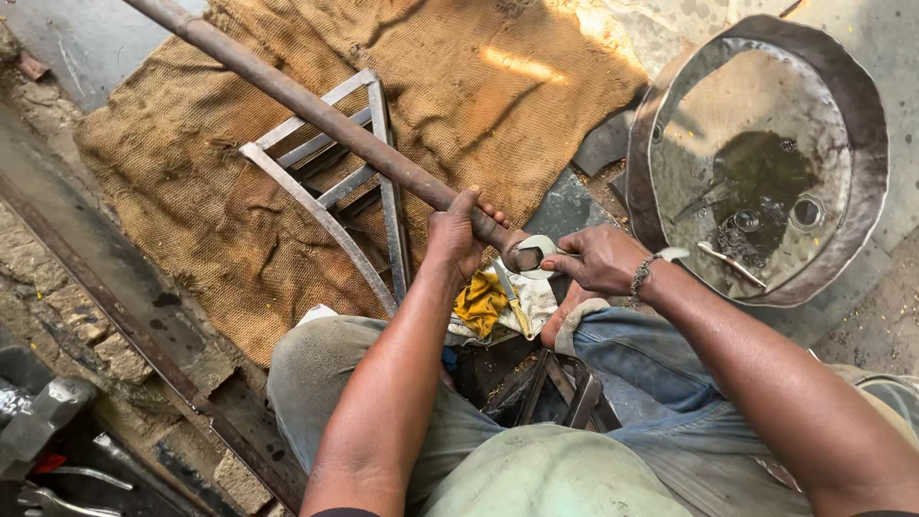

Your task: The person holds a metal rod and uses a wrench to tighten or loosen a fitting at one end of the rod while sitting on the floor.

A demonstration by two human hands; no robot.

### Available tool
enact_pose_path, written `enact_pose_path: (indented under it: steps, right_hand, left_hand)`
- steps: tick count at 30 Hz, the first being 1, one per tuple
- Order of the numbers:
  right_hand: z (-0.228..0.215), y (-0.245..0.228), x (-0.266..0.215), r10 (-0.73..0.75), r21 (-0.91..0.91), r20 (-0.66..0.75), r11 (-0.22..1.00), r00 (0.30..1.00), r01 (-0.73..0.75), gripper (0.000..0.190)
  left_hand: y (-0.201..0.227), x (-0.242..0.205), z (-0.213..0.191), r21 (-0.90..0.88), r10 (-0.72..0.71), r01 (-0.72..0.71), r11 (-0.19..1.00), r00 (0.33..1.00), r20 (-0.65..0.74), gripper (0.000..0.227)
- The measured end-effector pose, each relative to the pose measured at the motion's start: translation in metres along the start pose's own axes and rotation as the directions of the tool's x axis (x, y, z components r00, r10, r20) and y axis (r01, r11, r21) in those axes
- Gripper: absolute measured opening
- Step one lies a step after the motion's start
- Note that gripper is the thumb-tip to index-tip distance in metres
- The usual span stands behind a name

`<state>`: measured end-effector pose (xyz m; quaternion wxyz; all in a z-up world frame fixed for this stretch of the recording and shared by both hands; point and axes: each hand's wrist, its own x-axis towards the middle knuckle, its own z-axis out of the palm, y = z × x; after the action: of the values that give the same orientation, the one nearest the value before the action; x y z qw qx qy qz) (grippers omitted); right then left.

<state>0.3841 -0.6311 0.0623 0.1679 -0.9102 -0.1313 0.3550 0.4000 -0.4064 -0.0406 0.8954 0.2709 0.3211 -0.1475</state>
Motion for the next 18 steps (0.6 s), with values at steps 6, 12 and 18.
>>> enact_pose_path:
  steps: [6,12,18]
  right_hand:
    - [-0.025,-0.012,0.007,-0.108,-0.150,0.037,0.982,0.994,0.112,0.045]
    - [-0.042,-0.027,0.012,-0.163,-0.366,0.117,0.910,0.980,0.196,0.055]
    - [-0.050,-0.029,0.031,-0.255,-0.484,0.192,0.816,0.948,0.317,0.059]
  left_hand:
    - [-0.001,0.000,0.004,0.036,0.015,-0.013,0.999,0.998,-0.056,0.023]
    - [0.002,-0.007,0.009,0.054,-0.015,0.020,0.998,0.995,-0.100,0.020]
    - [-0.004,0.002,-0.004,0.060,0.007,-0.001,0.998,0.995,-0.097,0.020]
